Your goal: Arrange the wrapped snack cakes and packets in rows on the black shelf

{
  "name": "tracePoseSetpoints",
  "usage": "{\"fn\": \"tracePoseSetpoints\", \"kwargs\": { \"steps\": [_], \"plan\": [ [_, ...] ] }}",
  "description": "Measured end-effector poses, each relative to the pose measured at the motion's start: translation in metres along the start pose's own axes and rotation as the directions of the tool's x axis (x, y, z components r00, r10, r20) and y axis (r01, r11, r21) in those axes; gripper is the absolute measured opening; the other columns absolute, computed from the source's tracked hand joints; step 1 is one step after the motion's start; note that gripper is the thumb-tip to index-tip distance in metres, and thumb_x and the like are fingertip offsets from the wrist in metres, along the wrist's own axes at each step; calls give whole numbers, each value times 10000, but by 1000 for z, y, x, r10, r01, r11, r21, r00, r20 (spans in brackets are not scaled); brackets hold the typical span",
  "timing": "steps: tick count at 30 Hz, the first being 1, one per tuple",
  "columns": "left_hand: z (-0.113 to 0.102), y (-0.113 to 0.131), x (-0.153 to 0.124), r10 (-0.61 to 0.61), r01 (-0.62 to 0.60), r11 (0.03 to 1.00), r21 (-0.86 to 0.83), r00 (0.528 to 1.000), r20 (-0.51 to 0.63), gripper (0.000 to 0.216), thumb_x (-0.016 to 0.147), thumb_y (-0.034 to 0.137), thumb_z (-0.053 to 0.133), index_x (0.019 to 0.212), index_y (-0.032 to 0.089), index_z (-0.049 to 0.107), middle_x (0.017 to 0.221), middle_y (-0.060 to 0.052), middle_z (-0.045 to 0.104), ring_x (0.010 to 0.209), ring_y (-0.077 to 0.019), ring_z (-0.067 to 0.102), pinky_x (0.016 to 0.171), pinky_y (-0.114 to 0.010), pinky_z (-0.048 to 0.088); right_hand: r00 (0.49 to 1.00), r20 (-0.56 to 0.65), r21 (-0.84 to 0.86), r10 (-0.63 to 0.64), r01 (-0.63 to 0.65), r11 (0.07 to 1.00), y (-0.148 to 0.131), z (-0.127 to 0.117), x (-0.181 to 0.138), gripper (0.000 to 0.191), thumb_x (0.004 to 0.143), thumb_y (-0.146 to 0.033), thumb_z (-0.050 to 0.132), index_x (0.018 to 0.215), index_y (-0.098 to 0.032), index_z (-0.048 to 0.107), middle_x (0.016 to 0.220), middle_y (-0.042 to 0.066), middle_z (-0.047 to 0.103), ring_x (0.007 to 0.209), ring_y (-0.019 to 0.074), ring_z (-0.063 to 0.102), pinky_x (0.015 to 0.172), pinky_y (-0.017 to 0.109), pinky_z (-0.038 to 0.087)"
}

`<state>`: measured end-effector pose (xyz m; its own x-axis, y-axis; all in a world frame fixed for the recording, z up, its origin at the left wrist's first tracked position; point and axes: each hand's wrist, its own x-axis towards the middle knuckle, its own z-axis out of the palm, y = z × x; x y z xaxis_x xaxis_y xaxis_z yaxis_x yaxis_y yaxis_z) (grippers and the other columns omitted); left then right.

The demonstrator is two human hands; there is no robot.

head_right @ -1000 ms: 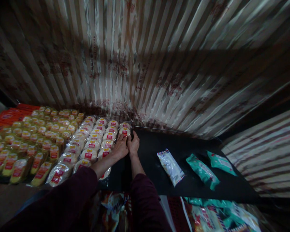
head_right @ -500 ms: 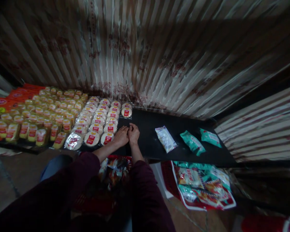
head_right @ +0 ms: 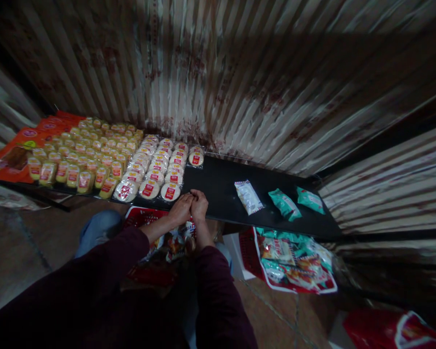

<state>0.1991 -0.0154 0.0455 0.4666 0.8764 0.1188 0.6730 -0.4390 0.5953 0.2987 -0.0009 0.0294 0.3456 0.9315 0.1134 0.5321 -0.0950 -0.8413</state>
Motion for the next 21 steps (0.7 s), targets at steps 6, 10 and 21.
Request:
{"fn": "tracePoseSetpoints", "kwargs": {
  "steps": [6, 10, 21],
  "plan": [
    [7, -8, -31, 72, -73, 996, -46, 997, -27, 477, 762, 48, 420, 1236, 47, 479, 1297, -187, 510, 1293, -230, 387, 1108, -440, 310, 997, -24, 14, -69, 69, 998, -10, 1, -36, 345, 705, -126, 384, 877, -146, 682, 946, 79, 678, 892, 168, 619, 900, 302, 467],
    [6, -11, -52, 92, -93, 995, -33, 996, -15, 470, 776, 44, 390, 1236, 39, 489, 1327, -191, 488, 1315, -216, 358, 1128, -417, 287, 992, -20, -1, -125, 125, 992, -11, 0, -59, 356, 708, -103, 371, 884, -163, 674, 982, 77, 667, 932, 162, 599, 918, 306, 454],
    [35, -44, -160, -123, 131, 991, 0, 927, 354, 443, 758, 43, 497, 1186, 136, 563, 1255, -130, 572, 1198, -207, 509, 1029, -348, 407, 871, 481, -336, 96, 82, 938, 40, 22, -161, 412, 788, -67, 339, 1029, -187, 650, 1088, 75, 668, 1017, 171, 609, 930, 320, 458]
  ]
}}
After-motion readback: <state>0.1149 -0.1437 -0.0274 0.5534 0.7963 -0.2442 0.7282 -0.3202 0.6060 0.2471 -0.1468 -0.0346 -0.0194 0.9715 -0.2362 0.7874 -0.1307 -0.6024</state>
